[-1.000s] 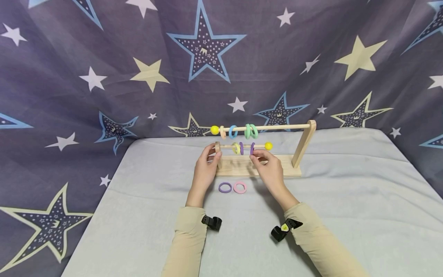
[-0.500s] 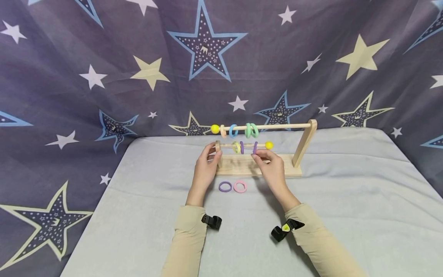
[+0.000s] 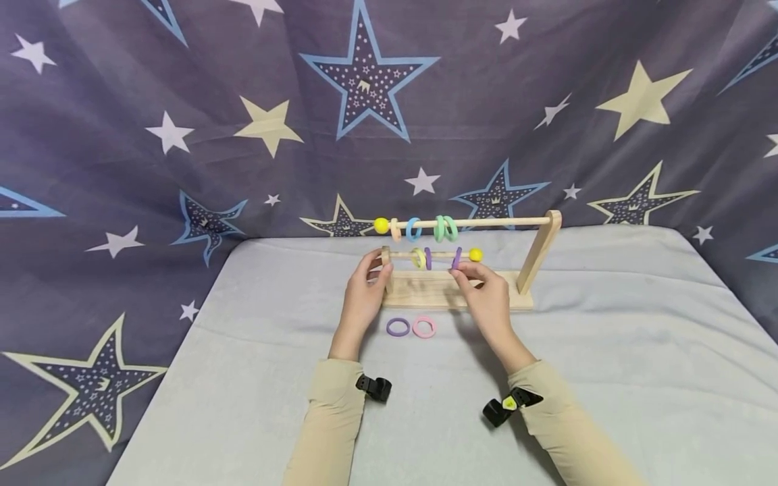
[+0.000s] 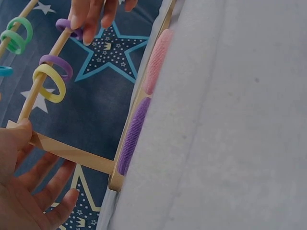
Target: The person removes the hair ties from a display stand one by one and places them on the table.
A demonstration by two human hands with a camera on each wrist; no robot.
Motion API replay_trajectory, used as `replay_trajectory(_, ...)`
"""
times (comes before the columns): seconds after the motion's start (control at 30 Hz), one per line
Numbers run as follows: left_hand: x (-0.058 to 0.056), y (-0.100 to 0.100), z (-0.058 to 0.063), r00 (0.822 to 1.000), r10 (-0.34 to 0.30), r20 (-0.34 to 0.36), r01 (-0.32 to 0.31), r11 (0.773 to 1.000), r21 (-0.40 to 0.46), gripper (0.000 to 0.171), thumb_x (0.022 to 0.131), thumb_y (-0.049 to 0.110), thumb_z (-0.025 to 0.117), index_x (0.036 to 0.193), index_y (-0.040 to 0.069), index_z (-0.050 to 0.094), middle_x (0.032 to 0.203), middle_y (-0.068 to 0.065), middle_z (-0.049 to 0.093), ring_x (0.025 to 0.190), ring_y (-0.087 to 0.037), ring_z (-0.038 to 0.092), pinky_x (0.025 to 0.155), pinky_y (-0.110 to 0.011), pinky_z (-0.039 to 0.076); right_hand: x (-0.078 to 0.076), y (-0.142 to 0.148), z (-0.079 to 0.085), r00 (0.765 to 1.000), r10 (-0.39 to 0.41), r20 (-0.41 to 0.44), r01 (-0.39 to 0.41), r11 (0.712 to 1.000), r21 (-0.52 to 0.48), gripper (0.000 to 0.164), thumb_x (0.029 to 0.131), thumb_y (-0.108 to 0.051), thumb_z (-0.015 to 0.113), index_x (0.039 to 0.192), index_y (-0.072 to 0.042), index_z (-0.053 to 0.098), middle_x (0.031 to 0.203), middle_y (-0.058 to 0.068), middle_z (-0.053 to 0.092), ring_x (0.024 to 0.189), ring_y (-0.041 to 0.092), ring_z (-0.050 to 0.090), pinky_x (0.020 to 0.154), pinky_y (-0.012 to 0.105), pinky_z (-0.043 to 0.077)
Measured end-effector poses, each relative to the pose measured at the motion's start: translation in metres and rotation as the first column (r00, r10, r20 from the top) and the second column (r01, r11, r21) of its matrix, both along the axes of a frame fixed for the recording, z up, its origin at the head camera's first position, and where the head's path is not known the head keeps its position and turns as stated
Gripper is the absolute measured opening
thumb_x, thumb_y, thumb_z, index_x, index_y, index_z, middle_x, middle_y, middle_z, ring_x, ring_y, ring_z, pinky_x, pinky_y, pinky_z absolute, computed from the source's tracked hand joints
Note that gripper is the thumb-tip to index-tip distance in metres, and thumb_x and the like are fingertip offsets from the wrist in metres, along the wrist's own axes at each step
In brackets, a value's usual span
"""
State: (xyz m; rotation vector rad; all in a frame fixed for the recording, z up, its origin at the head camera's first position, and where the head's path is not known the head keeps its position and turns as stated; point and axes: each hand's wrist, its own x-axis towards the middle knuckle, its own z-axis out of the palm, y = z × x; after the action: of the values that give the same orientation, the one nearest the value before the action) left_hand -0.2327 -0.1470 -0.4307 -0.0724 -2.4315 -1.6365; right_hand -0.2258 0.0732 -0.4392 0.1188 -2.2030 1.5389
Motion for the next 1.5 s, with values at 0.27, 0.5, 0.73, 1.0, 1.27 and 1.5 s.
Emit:
replay_trajectory(0.27, -0.001, -0.001, 0.000, 1.000, 0.008, -0.004, -0.008, 1.000, 0.011, 0.047, 0.101, 0.033, 0.058, 0.143, 0.013, 0.052, 0.131, -0.014, 0.061, 0.112, -0.028, 0.061, 0.095, -0.042, 0.051, -0.001, 0.007, 0.002, 1.000, 0.002, -0.011, -0.002, 1.000, -0.009, 0.013, 0.089, -0.012, 0.076, 0.098, -0.003, 0.076, 0.088, 0.011, 0.075, 0.080, 0.019, 0.064, 0.062, 0.016, 0.044)
replay_trajectory(0.5, -0.001, -0.002, 0.001, 1.000, 0.009, -0.007, -0.009, 1.000, 0.013, 0.048, 0.101, 0.034, 0.058, 0.144, 0.013, 0.051, 0.131, -0.014, 0.060, 0.113, -0.029, 0.061, 0.096, -0.043, 0.051, 0.000, 0.013, 0.004, 1.000, 0.004, -0.007, -0.004, 1.000, -0.001, 0.015, 0.090, -0.013, 0.075, 0.100, -0.003, 0.075, 0.090, 0.011, 0.074, 0.082, 0.018, 0.063, 0.064, 0.018, 0.044)
replay_trajectory(0.73, -0.001, -0.001, 0.000, 1.000, 0.018, -0.005, -0.018, 1.000, 0.009, 0.047, 0.101, 0.034, 0.059, 0.143, 0.014, 0.052, 0.130, -0.013, 0.061, 0.112, -0.028, 0.061, 0.095, -0.041, 0.051, 0.002, 0.020, 0.006, 1.000, -0.007, -0.002, 0.007, 1.000, 0.020, 0.017, 0.091, -0.016, 0.074, 0.102, -0.003, 0.075, 0.093, 0.011, 0.074, 0.082, 0.018, 0.063, 0.065, 0.018, 0.045)
replay_trajectory(1.0, -0.001, 0.000, -0.001, 1.000, 0.015, -0.005, -0.015, 1.000, 0.018, 0.046, 0.101, 0.033, 0.059, 0.142, 0.014, 0.052, 0.130, -0.014, 0.061, 0.112, -0.028, 0.061, 0.095, -0.042, 0.051, 0.002, 0.031, 0.008, 0.999, -0.043, -0.004, 0.043, 0.998, 0.045, 0.016, 0.090, -0.018, 0.075, 0.099, -0.004, 0.076, 0.091, 0.009, 0.075, 0.074, 0.020, 0.062, 0.062, 0.016, 0.044)
replay_trajectory(1.27, -0.001, 0.002, -0.002, 1.000, 0.013, -0.002, -0.013, 1.000, 0.019, 0.044, 0.101, 0.031, 0.059, 0.141, 0.014, 0.053, 0.130, -0.012, 0.061, 0.111, -0.027, 0.061, 0.095, -0.041, 0.051, 0.003, 0.040, 0.009, 0.998, -0.058, -0.011, 0.058, 0.996, 0.069, 0.016, 0.090, -0.016, 0.074, 0.099, -0.004, 0.077, 0.090, 0.009, 0.075, 0.068, 0.026, 0.061, 0.059, 0.015, 0.043)
replay_trajectory(1.5, -0.002, 0.002, -0.003, 1.000, 0.014, -0.007, -0.013, 1.000, 0.023, 0.044, 0.101, 0.032, 0.059, 0.141, 0.014, 0.053, 0.129, -0.013, 0.062, 0.111, -0.028, 0.061, 0.096, -0.041, 0.051, 0.005, 0.047, 0.010, 0.999, -0.041, -0.013, 0.042, 0.997, 0.058, 0.015, 0.090, -0.013, 0.074, 0.100, -0.002, 0.076, 0.090, 0.010, 0.075, 0.073, 0.009, 0.061, 0.062, 0.013, 0.045)
